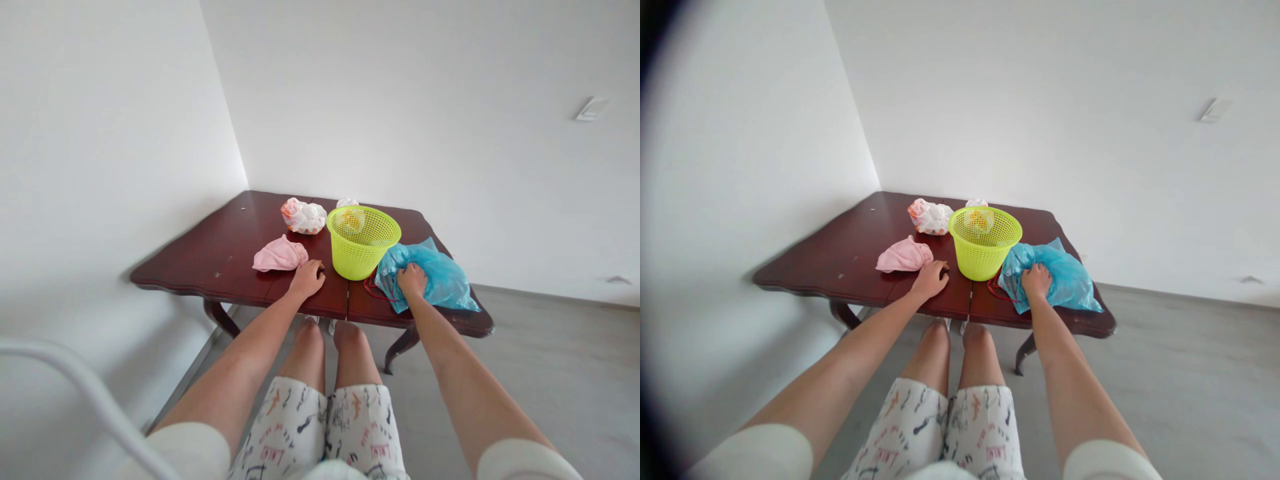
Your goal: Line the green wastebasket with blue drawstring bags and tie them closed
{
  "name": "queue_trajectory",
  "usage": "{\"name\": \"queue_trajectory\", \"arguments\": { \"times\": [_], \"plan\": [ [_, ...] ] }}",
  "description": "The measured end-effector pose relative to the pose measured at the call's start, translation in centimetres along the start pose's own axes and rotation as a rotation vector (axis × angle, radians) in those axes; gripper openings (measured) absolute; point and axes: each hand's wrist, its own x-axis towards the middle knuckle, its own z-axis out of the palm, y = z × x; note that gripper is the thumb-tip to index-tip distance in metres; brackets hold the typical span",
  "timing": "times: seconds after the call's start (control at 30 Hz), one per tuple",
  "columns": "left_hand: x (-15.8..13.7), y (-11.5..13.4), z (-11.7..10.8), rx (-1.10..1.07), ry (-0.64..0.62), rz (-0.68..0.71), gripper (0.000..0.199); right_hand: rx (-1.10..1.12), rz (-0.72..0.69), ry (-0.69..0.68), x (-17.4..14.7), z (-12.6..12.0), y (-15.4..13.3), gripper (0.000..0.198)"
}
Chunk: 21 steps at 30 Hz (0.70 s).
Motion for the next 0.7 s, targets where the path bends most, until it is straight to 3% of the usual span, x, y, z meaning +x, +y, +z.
{"name": "queue_trajectory", "arguments": {
  "times": [0.7],
  "plan": [
    [-0.03, 0.36, -0.29, 0.001, -0.009, -0.01, 0.022, 0.018, -0.003, 0.006, -0.03, 0.09, 0.07, 0.047]
  ]
}}
